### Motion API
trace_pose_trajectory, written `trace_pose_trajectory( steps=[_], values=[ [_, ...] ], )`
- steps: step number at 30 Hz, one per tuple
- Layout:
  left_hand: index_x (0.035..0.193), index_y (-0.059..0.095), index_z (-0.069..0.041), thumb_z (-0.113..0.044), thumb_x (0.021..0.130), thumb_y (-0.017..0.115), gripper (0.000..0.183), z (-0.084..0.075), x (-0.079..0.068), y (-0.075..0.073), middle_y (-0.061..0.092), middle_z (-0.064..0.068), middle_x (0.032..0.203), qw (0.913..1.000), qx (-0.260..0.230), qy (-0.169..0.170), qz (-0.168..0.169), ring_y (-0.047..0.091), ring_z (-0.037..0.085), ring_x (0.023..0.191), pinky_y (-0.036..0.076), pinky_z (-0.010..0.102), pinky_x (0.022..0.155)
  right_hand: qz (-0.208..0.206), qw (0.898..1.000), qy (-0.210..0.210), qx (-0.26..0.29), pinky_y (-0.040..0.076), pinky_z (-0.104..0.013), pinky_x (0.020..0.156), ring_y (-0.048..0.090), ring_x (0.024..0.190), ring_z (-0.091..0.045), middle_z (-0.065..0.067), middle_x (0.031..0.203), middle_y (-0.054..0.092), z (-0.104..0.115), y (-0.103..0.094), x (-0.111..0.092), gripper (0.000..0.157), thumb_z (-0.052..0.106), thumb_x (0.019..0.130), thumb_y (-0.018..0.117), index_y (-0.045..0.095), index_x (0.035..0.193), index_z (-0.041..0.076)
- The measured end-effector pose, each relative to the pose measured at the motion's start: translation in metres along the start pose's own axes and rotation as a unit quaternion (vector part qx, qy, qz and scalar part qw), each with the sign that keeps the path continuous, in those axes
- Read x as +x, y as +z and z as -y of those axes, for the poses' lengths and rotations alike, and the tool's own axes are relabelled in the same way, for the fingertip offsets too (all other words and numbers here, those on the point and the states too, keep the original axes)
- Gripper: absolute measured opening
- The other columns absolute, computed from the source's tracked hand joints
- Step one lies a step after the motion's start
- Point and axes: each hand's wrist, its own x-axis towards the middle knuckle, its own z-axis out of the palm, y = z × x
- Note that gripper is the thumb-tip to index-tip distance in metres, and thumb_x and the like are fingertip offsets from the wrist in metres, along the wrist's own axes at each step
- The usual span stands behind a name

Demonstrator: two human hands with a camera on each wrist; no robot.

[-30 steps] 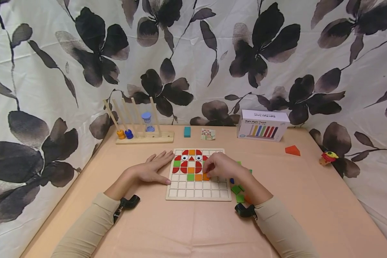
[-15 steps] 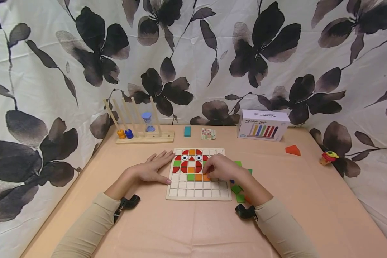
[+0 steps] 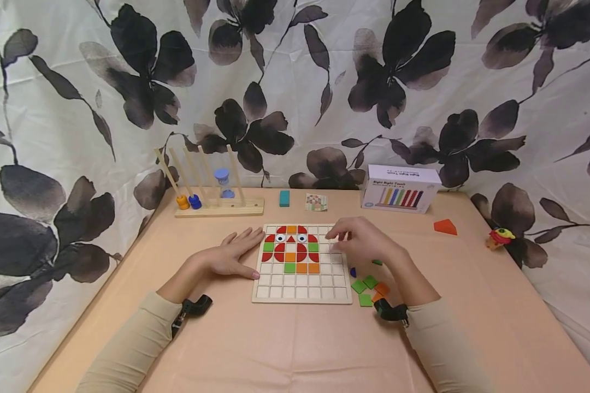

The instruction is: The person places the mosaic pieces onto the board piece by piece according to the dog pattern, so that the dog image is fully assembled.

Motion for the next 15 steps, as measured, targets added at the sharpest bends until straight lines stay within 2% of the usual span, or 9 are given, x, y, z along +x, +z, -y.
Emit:
trace_pose_trajectory(
  steps=[2,4,9,12,15],
  values=[
    [0.156,0.007,-0.018,-0.071,0.075,0.063,0.112,0.001,0.000,0.000,-0.001,0.001,0.162,1.0000,0.001,0.004,-0.001,-0.006,0.027,0.148,-0.004,0.055,0.114,-0.021,1.000,0.017,-0.005,0.050,-0.032,0.076,0.056,0.088,-0.016,0.006,0.106,0.067,-0.010,-0.013,-0.011,0.029,0.011,0.085,0.073,0.072,0.106,0.030],
    [0.156,0.007,-0.018,-0.071,0.075,0.063,0.112,0.001,-0.001,0.000,-0.001,0.001,0.162,1.0000,0.002,0.006,0.001,-0.006,0.027,0.148,-0.005,0.055,0.114,-0.023,0.999,0.029,-0.005,0.050,-0.033,0.077,0.057,0.090,-0.017,0.005,0.108,0.068,-0.022,-0.022,-0.022,0.029,0.011,0.084,0.075,0.072,0.107,0.027],
    [0.156,0.007,-0.017,-0.070,0.076,0.063,0.111,0.001,-0.004,0.000,-0.002,0.003,0.162,0.9999,0.000,0.011,0.005,-0.006,0.027,0.147,-0.005,0.055,0.114,0.038,0.997,0.056,0.026,0.051,-0.037,0.082,0.059,0.094,-0.023,-0.001,0.106,0.069,-0.054,-0.030,-0.051,0.026,0.008,0.082,0.075,0.074,0.106,0.016],
    [0.156,0.007,-0.017,-0.070,0.076,0.063,0.111,0.001,-0.006,0.000,-0.001,0.003,0.162,0.9999,0.003,0.013,0.003,-0.006,0.028,0.147,-0.005,0.056,0.114,0.076,0.994,0.064,0.050,0.049,-0.039,0.085,0.056,0.099,-0.027,-0.001,0.107,0.067,-0.068,-0.028,-0.061,0.027,0.005,0.082,0.074,0.075,0.106,0.017],
    [0.156,0.006,-0.017,-0.070,0.076,0.063,0.111,0.002,-0.006,0.000,-0.002,0.003,0.162,0.9999,0.006,0.013,0.002,-0.006,0.028,0.148,-0.004,0.056,0.114,0.092,0.992,0.059,0.063,0.048,-0.038,0.088,0.053,0.103,-0.027,-0.002,0.109,0.065,-0.077,-0.024,-0.064,0.028,0.004,0.082,0.074,0.075,0.107,0.017]
  ],
)
